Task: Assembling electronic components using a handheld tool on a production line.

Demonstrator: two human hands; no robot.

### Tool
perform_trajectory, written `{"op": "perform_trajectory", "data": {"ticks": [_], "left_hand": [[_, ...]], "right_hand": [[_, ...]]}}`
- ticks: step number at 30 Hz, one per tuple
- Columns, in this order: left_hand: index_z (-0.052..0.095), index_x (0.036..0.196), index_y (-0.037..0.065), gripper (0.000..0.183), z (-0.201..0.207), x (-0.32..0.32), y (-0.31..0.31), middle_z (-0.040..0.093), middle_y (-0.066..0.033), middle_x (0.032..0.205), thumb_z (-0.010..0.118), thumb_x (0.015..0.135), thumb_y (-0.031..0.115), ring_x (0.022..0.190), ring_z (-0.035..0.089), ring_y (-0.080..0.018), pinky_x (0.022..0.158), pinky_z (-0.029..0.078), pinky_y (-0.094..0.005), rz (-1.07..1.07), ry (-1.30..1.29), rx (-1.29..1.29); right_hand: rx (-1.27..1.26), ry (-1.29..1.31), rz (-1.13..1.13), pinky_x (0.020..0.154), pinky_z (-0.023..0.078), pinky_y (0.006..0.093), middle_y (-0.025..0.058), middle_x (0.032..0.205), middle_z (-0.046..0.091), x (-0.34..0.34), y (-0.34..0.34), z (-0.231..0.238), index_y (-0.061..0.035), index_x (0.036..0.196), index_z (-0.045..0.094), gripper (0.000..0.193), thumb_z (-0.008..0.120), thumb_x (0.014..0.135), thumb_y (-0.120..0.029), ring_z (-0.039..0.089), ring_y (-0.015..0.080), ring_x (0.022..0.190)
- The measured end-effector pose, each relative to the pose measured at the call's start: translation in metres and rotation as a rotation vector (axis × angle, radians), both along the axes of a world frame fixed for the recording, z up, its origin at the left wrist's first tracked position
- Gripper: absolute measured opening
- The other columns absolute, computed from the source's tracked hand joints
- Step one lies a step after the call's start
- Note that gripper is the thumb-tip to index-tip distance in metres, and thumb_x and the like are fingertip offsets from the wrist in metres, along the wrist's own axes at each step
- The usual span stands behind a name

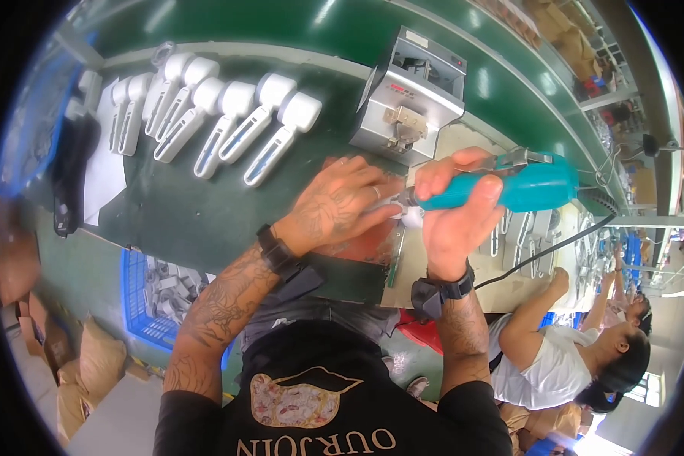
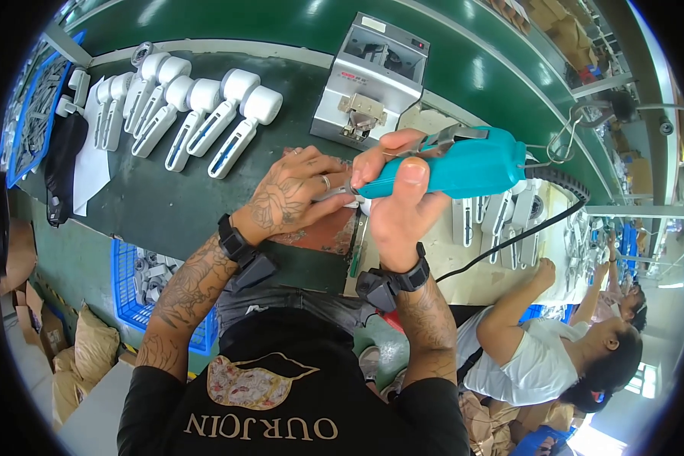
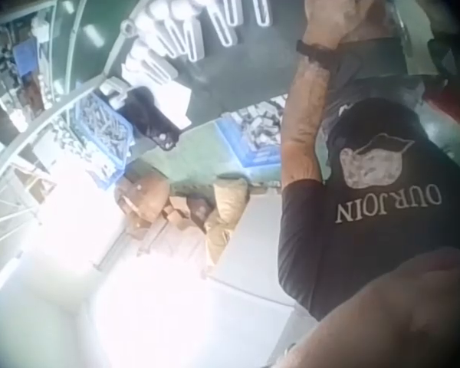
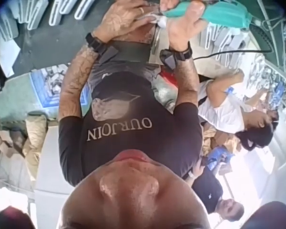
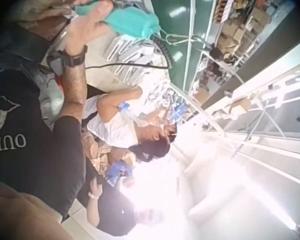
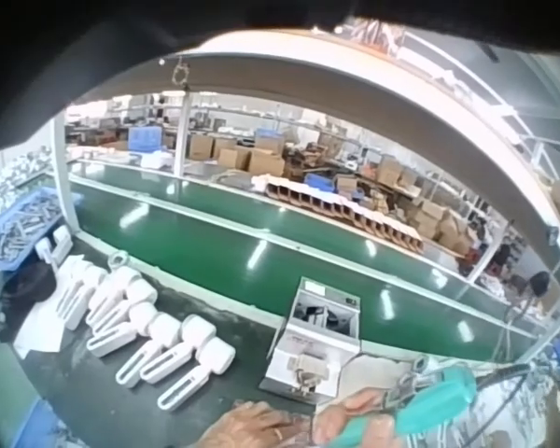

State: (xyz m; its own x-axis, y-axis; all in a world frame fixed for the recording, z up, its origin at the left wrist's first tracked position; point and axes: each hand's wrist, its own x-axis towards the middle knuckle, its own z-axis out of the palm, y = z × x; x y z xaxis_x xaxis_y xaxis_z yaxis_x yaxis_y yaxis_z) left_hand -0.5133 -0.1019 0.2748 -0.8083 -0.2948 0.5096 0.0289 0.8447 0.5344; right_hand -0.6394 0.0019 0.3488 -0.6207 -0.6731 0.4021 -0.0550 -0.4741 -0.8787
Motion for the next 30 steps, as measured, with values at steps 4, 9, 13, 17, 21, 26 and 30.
{"op": "perform_trajectory", "data": {"ticks": [4, 9, 13, 17, 21, 26, 30], "left_hand": [[0.074, 0.105, 0.007, 0.023, 0.003, 0.000, -0.001, 0.069, -0.0069, 0.110, 0.075, 0.086, 0.018, 0.095, 0.063, -0.0265, 0.084, 0.053, -0.0401, -0.020, 0.053, -0.002], [0.074, 0.103, 0.006, 0.019, 0.004, 0.000, 0.001, 0.069, -0.0075, 0.110, 0.073, 0.086, 0.014, 0.096, 0.063, -0.0270, 0.084, 0.053, -0.0405, -0.019, 0.049, -0.015], [0.073, 0.104, 0.006, 0.019, 0.002, 0.000, 0.000, 0.069, -0.0077, 0.110, 0.073, 0.087, 0.014, 0.096, 0.063, -0.0270, 0.084, 0.053, -0.0405, -0.026, 0.040, -0.040], [0.073, 0.106, 0.006, 0.023, 0.003, 0.000, 0.001, 0.069, -0.0075, 0.110, 0.074, 0.087, 0.017, 0.095, 0.063, -0.0268, 0.084, 0.053, -0.0407, -0.023, 0.033, -0.042], [0.072, 0.115, 0.009, 0.032, 0.004, 0.000, 0.002, 0.067, -0.0052, 0.106, 0.072, 0.088, 0.025, 0.097, 0.061, -0.0253, 0.086, 0.049, -0.0402, -0.012, 0.017, -0.036], [0.070, 0.121, 0.009, 0.036, 0.002, 0.001, 0.001, 0.066, -0.0040, 0.105, 0.069, 0.090, 0.029, 0.099, 0.059, -0.0244, 0.088, 0.046, -0.0399, -0.018, -0.014, -0.013], [0.070, 0.121, 0.010, 0.036, 0.001, 0.000, 0.001, 0.066, -0.0040, 0.105, 0.069, 0.090, 0.030, 0.099, 0.058, -0.0244, 0.088, 0.046, -0.0400, -0.025, -0.003, -0.010]], "right_hand": [[0.001, 0.019, 0.032, 0.062, 0.046, 0.0370, 0.0083, 0.072, 0.055, 0.002, -0.001, 0.001, -0.0008, 0.114, 0.054, 0.060, 0.058, 0.099, -0.058, 0.054, 0.0202, 0.064], [-0.004, 0.049, 0.008, 0.062, 0.046, 0.0372, 0.0084, 0.072, 0.056, 0.002, 0.000, -0.004, -0.0005, 0.114, 0.054, 0.059, 0.057, 0.100, -0.057, 0.055, 0.0204, 0.063], [-0.002, 0.067, 0.018, 0.062, 0.046, 0.0372, 0.0092, 0.072, 0.056, 0.001, 0.000, -0.007, 0.0004, 0.115, 0.053, 0.058, 0.057, 0.101, -0.055, 0.055, 0.0208, 0.063], [0.000, 0.087, 0.014, 0.063, 0.047, 0.0376, 0.0098, 0.072, 0.057, -0.001, 0.001, -0.006, 0.0019, 0.114, 0.053, 0.057, 0.056, 0.102, -0.053, 0.056, 0.0213, 0.064], [-0.005, 0.136, -0.051, 0.062, 0.047, 0.0373, 0.0100, 0.073, 0.058, -0.009, 0.005, -0.003, 0.0027, 0.114, 0.053, 0.055, 0.056, 0.102, -0.051, 0.057, 0.0217, 0.064], [0.072, 0.164, -0.067, 0.062, 0.048, 0.0343, 0.0099, 0.074, 0.059, -0.019, 0.005, -0.009, 0.0030, 0.114, 0.053, 0.051, 0.057, 0.103, -0.047, 0.058, 0.0201, 0.065], [0.106, 0.174, -0.081, 0.062, 0.048, 0.0333, 0.0091, 0.075, 0.059, -0.020, 0.006, -0.013, 0.0028, 0.114, 0.053, 0.050, 0.057, 0.104, -0.046, 0.058, 0.0191, 0.067]]}}
